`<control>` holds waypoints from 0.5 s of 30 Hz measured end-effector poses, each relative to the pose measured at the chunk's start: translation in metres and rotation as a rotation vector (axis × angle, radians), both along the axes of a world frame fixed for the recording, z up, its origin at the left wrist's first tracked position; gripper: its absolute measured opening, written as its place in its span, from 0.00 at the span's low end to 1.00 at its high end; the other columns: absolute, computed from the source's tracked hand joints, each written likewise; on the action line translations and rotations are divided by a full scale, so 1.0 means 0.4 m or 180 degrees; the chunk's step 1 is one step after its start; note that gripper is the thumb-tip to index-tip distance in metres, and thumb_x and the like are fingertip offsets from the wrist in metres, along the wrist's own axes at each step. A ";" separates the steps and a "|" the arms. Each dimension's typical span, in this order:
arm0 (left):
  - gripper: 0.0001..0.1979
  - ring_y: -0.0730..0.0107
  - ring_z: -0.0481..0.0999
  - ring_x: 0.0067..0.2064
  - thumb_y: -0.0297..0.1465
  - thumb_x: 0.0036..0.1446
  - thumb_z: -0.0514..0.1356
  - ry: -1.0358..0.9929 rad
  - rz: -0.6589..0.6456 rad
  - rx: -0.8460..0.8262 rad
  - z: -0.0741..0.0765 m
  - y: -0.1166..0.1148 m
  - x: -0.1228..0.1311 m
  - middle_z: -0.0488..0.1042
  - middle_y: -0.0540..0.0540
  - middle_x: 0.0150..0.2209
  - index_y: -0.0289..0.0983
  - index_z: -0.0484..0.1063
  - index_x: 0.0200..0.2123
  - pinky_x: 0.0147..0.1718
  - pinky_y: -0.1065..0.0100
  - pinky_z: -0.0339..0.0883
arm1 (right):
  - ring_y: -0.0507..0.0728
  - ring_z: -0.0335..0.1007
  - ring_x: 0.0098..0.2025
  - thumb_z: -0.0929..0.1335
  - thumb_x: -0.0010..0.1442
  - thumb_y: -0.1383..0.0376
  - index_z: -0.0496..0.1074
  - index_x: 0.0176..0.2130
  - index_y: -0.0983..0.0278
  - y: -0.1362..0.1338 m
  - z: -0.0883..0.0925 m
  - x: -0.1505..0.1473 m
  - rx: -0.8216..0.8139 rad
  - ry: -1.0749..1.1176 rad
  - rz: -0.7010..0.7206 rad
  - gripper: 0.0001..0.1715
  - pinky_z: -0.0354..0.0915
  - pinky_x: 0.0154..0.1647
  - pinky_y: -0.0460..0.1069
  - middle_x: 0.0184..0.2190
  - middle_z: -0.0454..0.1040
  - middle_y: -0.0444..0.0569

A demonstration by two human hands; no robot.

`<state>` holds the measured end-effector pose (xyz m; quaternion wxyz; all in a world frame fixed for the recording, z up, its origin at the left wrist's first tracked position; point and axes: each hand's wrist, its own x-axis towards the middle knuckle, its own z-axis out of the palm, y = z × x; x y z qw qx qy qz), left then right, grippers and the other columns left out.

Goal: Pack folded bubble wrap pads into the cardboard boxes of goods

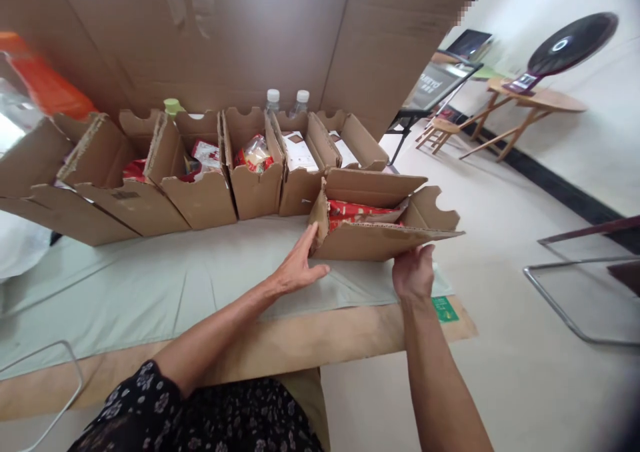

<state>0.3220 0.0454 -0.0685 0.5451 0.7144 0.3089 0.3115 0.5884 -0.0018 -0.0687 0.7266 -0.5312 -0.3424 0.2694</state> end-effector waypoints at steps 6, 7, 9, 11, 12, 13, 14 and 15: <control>0.57 0.46 0.36 0.78 0.41 0.51 0.66 0.0017 -0.0007 -0.0031 -0.006 0.031 0.052 0.36 0.35 0.78 0.35 0.36 0.76 0.75 0.45 0.37 | 0.60 0.64 0.68 0.66 0.59 0.35 0.76 0.53 0.56 0.037 -0.025 0.024 0.0205 -0.0095 -0.0141 0.36 0.57 0.71 0.59 0.61 0.73 0.49; 0.58 0.46 0.36 0.78 0.41 0.51 0.66 0.0024 -0.0003 -0.0001 -0.004 0.035 0.058 0.37 0.35 0.78 0.36 0.37 0.76 0.75 0.44 0.37 | 0.60 0.64 0.68 0.66 0.59 0.35 0.75 0.52 0.56 0.043 -0.032 0.031 0.0169 -0.0125 -0.0195 0.36 0.58 0.71 0.59 0.61 0.73 0.49; 0.57 0.46 0.37 0.78 0.39 0.50 0.66 0.0074 0.0015 0.0019 -0.001 0.038 0.057 0.38 0.35 0.78 0.36 0.38 0.76 0.74 0.44 0.38 | 0.61 0.64 0.67 0.65 0.57 0.34 0.75 0.51 0.56 0.050 -0.047 0.043 -0.0076 -0.0158 -0.0388 0.36 0.61 0.69 0.60 0.60 0.74 0.49; 0.54 0.43 0.42 0.78 0.38 0.52 0.64 0.0234 0.0064 0.0021 0.000 0.030 0.030 0.40 0.33 0.77 0.34 0.39 0.75 0.74 0.42 0.42 | 0.63 0.66 0.65 0.65 0.54 0.33 0.73 0.48 0.57 0.048 -0.062 0.048 -0.0397 -0.0145 -0.0589 0.38 0.64 0.65 0.63 0.58 0.75 0.49; 0.53 0.42 0.44 0.77 0.38 0.53 0.64 0.0369 0.0102 0.0062 -0.001 0.022 0.006 0.43 0.32 0.77 0.33 0.41 0.75 0.73 0.42 0.44 | 0.64 0.67 0.64 0.66 0.52 0.33 0.73 0.47 0.57 0.044 -0.067 0.047 -0.0523 -0.0136 -0.0652 0.38 0.64 0.65 0.64 0.57 0.76 0.49; 0.51 0.42 0.46 0.77 0.37 0.53 0.63 0.0530 0.0151 0.0129 -0.003 0.011 -0.023 0.45 0.32 0.76 0.33 0.43 0.75 0.73 0.41 0.45 | 0.66 0.68 0.63 0.67 0.49 0.34 0.72 0.45 0.57 0.038 -0.070 0.042 -0.0604 -0.0136 -0.0682 0.37 0.63 0.65 0.66 0.55 0.76 0.49; 0.48 0.41 0.48 0.76 0.37 0.54 0.62 0.0696 0.0217 0.0211 -0.004 -0.003 -0.056 0.48 0.32 0.76 0.34 0.46 0.75 0.72 0.40 0.47 | 0.67 0.67 0.63 0.70 0.46 0.35 0.72 0.42 0.57 0.031 -0.069 0.036 -0.0645 -0.0142 -0.0674 0.35 0.61 0.66 0.68 0.54 0.77 0.49; 0.46 0.42 0.50 0.76 0.36 0.55 0.61 0.0850 0.0290 0.0294 -0.005 -0.019 -0.090 0.51 0.33 0.75 0.36 0.48 0.74 0.72 0.40 0.48 | 0.69 0.66 0.64 0.72 0.43 0.37 0.72 0.39 0.57 0.024 -0.066 0.029 -0.0664 -0.0150 -0.0630 0.33 0.58 0.68 0.70 0.53 0.77 0.48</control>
